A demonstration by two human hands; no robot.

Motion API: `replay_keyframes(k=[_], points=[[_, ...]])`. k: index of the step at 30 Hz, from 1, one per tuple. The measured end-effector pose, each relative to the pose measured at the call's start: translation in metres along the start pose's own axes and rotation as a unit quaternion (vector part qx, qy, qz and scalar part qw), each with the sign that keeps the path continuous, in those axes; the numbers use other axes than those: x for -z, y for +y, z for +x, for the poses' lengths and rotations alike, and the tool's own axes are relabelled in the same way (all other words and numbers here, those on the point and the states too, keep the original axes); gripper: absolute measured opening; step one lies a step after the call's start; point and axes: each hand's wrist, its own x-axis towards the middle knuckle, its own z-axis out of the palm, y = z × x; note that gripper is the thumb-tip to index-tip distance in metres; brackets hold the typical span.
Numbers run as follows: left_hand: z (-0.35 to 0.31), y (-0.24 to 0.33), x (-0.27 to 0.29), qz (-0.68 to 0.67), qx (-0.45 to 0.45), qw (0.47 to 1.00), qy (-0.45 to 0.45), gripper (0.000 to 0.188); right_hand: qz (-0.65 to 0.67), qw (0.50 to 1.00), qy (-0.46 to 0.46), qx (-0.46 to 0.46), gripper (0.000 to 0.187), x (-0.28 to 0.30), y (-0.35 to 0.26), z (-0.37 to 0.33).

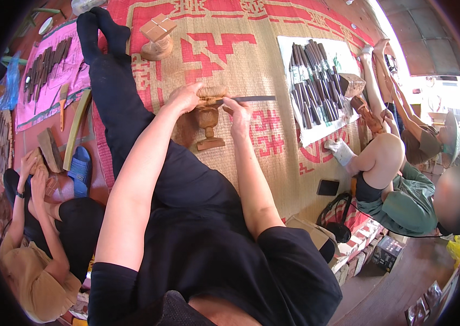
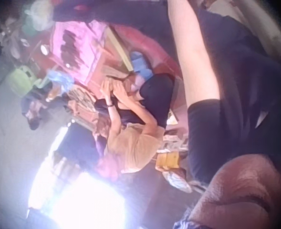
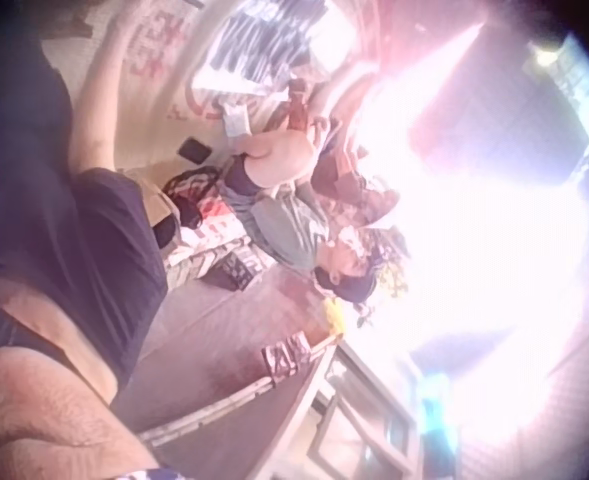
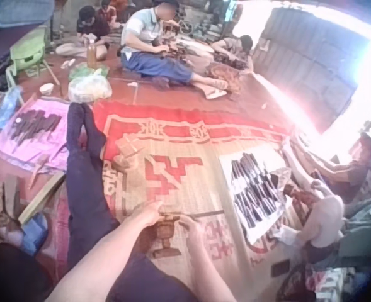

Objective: The person sits on the floor and uses a small knife to carve a wooden object. They hold the wood with their left hand and carefully shape it with the knife in their right hand, occasionally rotating the piece to access different sides.

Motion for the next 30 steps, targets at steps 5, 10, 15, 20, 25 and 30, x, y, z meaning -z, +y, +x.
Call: replay_keyframes(k=[5, 10, 15, 20, 25, 30], points=[[0.010, -0.011, -0.021, 0.000, -0.040, 0.997, 0.073, 0.046, 0.057, 0.994, 0.088, -0.041, 0.015, 0.014, 0.004, 0.017], [0.000, 0.000, -0.002, 0.000, 0.002, 1.000, 0.024, 0.045, 0.004, 1.000, -0.001, 0.012, 0.018, -0.001, -0.004, 0.004], [0.006, -0.010, -0.017, 0.007, -0.030, 0.997, 0.069, 0.043, 0.048, 0.997, 0.058, -0.033, 0.013, 0.015, 0.003, 0.019], [0.004, -0.004, -0.006, 0.004, -0.025, 0.999, 0.025, 0.043, -0.014, 1.000, 0.011, 0.010, 0.016, 0.002, -0.005, 0.009], [0.005, -0.007, -0.016, 0.001, -0.036, 0.998, 0.059, 0.044, 0.054, 0.993, 0.077, -0.073, 0.014, 0.025, 0.009, 0.025], [0.011, -0.012, -0.016, 0.018, -0.033, 0.998, 0.047, 0.043, -0.001, 0.999, 0.030, -0.020, 0.012, 0.008, 0.000, 0.012]])
